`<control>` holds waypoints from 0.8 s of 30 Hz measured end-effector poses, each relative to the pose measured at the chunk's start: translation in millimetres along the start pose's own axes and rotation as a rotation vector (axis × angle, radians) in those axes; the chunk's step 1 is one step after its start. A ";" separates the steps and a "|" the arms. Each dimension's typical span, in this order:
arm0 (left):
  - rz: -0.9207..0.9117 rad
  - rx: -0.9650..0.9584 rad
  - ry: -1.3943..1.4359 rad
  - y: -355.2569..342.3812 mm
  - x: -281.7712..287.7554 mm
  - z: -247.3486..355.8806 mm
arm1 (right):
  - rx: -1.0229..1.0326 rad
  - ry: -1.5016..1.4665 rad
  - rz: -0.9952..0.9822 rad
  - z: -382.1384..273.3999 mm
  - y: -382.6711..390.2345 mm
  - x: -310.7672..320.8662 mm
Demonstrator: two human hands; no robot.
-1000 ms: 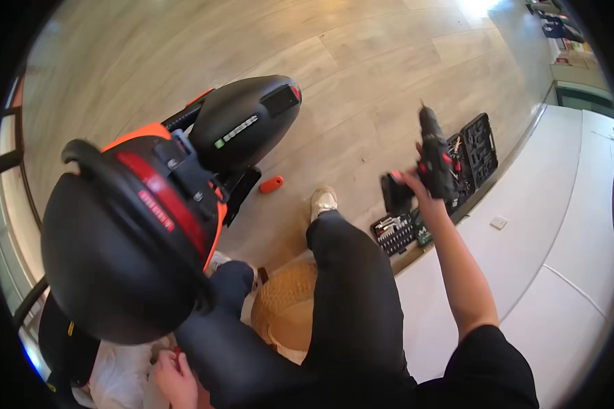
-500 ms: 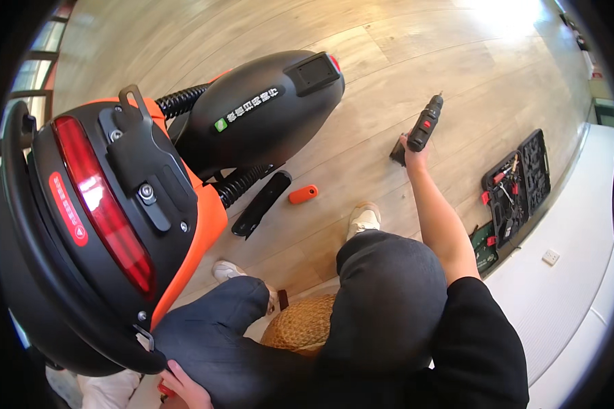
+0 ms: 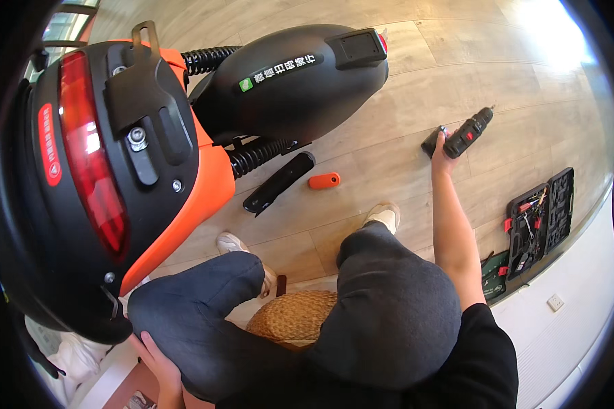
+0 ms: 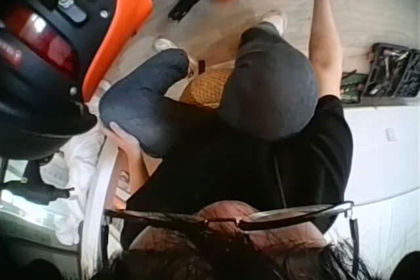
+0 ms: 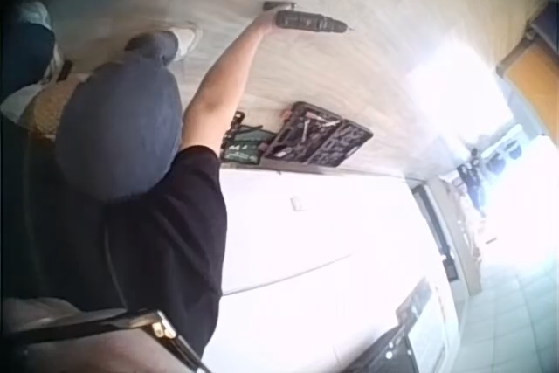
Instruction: Fixing a rear plastic panel on an electric scooter using a power drill.
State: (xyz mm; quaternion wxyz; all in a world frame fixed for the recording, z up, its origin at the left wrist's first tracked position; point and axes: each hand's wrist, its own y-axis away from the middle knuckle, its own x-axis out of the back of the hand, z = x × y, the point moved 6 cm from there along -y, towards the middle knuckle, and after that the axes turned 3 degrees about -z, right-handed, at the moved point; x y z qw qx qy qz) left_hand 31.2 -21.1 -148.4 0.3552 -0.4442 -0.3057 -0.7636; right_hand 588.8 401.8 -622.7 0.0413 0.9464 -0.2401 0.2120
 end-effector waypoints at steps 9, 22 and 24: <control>-0.019 -0.094 -0.066 8.1 9.8 -9.9 | -0.035 -0.029 -0.070 31.7 -6.4 10.1; 0.214 0.244 0.549 -8.9 27.9 -79.1 | -0.117 0.404 0.007 -16.6 75.8 57.2; 0.151 0.237 0.477 -7.5 27.0 -79.0 | -0.139 0.307 -0.015 -35.8 112.9 60.9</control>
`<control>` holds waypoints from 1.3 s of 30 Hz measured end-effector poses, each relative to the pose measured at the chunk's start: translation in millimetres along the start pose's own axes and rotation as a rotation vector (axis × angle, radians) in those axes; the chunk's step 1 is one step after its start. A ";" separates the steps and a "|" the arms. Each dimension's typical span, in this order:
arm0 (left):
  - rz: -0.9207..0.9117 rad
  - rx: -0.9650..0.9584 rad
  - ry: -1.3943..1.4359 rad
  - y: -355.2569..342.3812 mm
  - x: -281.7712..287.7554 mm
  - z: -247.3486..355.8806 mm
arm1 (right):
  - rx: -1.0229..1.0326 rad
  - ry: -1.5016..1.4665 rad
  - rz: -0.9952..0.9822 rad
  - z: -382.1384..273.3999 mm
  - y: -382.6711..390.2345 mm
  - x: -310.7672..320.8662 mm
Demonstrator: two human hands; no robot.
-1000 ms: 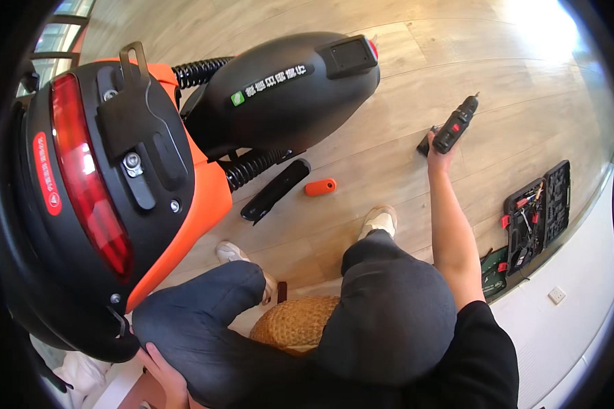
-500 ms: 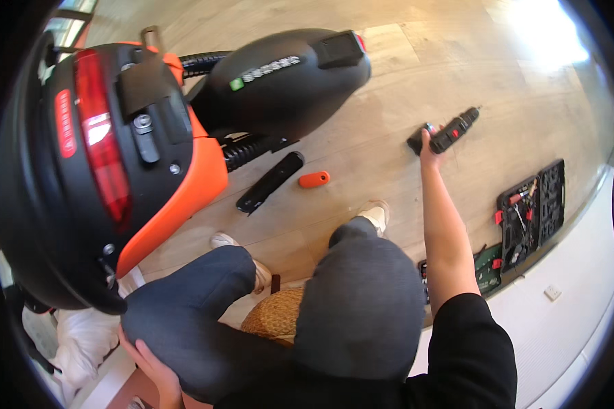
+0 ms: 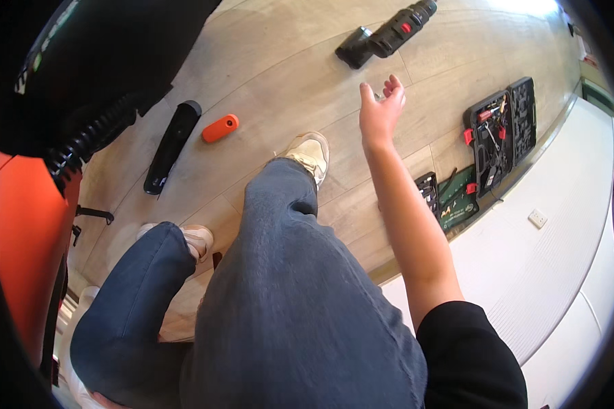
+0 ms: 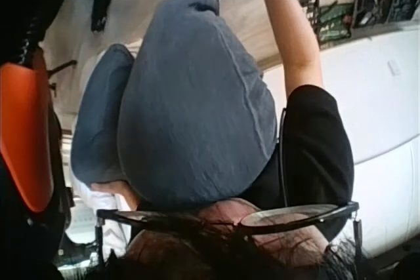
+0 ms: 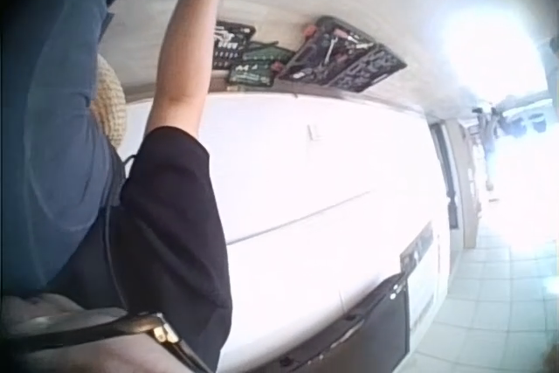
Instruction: Fixing a rear plastic panel on an electric scooter using a power drill.
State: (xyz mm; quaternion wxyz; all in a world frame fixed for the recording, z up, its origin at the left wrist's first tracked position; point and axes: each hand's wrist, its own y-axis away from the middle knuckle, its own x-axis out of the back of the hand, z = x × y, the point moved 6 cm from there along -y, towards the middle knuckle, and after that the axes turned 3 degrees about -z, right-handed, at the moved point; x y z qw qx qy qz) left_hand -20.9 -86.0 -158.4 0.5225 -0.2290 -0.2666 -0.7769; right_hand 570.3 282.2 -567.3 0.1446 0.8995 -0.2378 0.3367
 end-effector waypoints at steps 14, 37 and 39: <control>-0.057 -0.216 -0.270 -3.7 13.6 19.9 | 0.587 -0.229 -0.805 -133.2 64.3 -129.9; -0.054 -0.172 -0.204 4.8 -28.1 21.7 | 0.662 -0.133 -1.341 -174.9 103.9 -104.0; -0.051 -0.265 -0.383 4.6 -24.2 26.8 | 0.592 -0.090 -1.373 -180.6 88.5 -62.3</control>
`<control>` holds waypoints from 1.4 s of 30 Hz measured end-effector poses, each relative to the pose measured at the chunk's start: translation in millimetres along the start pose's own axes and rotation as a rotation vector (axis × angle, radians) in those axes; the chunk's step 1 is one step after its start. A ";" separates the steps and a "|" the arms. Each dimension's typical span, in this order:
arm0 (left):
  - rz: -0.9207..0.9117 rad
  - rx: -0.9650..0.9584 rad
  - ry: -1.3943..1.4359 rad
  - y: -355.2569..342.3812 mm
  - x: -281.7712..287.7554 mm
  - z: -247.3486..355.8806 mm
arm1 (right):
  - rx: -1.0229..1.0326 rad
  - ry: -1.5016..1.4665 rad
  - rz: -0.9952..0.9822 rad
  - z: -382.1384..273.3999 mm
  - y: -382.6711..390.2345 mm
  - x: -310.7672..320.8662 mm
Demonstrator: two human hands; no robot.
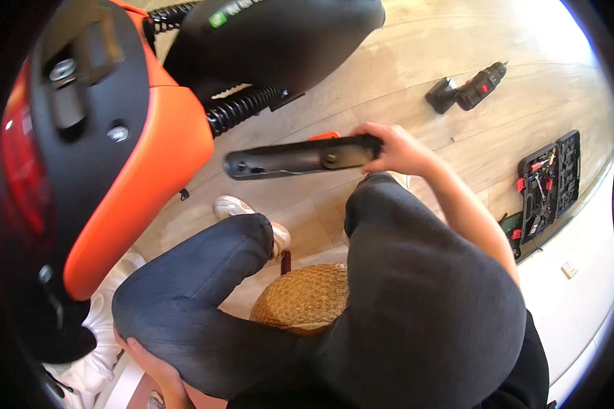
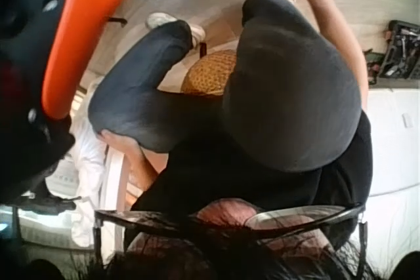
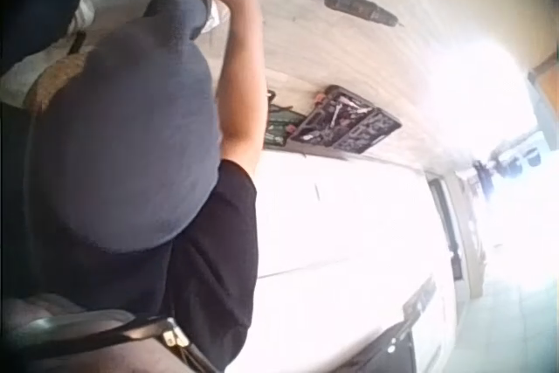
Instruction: Fixing a rear plastic panel on an electric scooter using a power drill.
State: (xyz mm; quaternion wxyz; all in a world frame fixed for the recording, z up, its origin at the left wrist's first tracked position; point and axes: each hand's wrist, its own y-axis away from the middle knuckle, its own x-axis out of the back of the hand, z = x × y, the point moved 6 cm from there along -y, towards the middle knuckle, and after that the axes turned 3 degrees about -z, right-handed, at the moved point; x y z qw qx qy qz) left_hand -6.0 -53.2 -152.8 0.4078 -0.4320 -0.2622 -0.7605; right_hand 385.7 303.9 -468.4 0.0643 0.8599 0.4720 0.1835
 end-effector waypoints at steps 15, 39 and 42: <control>-1.170 -0.896 -0.672 57.0 -159.6 187.4 | -0.709 0.160 -0.380 -214.8 57.8 127.3; -1.224 0.581 0.428 -34.9 -269.0 119.4 | -0.907 0.117 0.004 -145.1 14.5 39.2; -1.371 0.521 0.480 -29.7 -265.3 132.2 | -0.919 0.130 0.019 -142.9 21.4 56.5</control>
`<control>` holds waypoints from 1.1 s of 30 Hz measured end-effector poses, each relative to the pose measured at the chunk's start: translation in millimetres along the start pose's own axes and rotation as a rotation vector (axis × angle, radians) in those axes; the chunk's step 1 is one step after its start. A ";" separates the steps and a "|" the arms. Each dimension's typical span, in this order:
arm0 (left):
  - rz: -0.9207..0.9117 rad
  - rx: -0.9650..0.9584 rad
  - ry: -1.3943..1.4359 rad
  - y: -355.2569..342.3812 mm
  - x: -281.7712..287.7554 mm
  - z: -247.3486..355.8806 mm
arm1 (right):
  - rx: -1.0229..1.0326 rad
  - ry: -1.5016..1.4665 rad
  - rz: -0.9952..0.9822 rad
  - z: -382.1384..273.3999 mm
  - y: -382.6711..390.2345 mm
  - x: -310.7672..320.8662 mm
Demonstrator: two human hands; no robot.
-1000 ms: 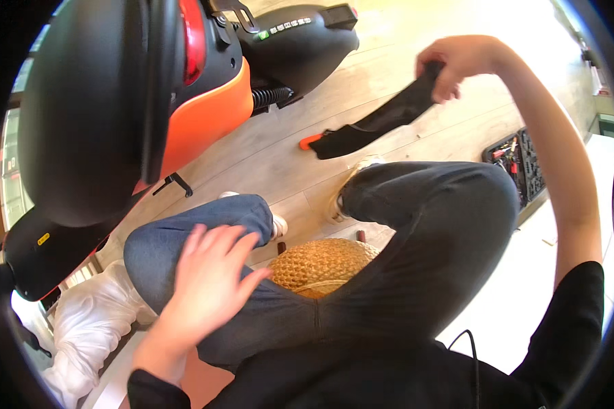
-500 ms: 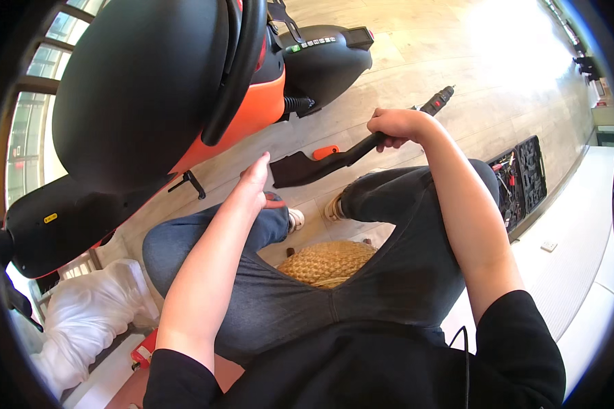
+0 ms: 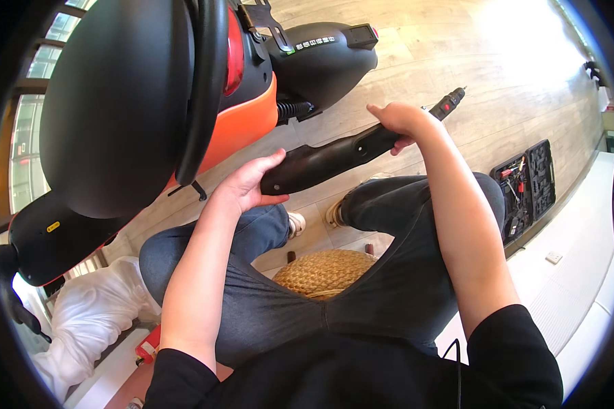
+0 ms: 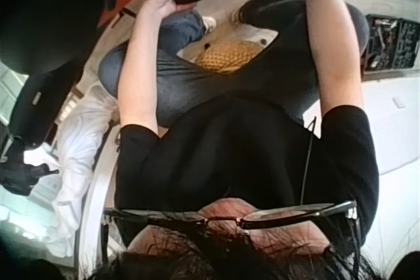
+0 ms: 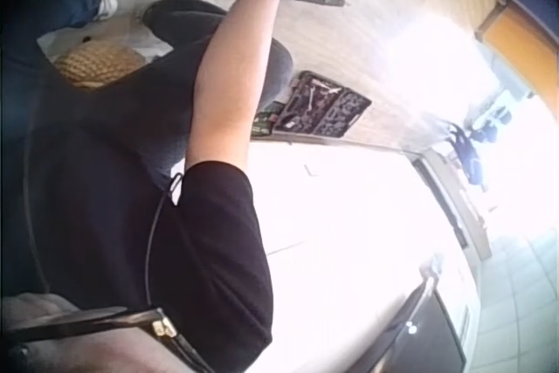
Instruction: Fixing a rear plastic panel on an electric scooter using a power drill.
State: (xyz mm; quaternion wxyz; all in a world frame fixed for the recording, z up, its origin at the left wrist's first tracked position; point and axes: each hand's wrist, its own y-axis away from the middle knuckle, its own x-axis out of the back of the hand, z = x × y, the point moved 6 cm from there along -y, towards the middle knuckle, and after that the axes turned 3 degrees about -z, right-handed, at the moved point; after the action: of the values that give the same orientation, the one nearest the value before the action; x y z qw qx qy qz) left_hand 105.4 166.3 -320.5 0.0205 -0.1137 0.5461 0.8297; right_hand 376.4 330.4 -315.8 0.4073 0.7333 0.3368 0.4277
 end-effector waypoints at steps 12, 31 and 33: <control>-0.212 -0.140 0.073 -1.5 -5.0 3.0 | -0.084 0.270 0.064 4.2 3.1 12.9; 0.280 -0.191 -0.391 -20.6 40.7 -6.9 | 0.076 0.221 0.005 -6.8 -45.4 -70.8; 0.178 -0.184 -0.344 -14.2 34.8 -2.9 | 0.066 0.216 -0.012 -2.6 -50.4 -64.5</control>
State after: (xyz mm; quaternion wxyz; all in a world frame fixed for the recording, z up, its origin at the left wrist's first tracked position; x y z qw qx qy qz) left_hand 74.3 166.3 -341.8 0.0296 0.0771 0.4644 0.8818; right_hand 340.4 299.2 -382.4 0.3466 0.6940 0.3969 0.4907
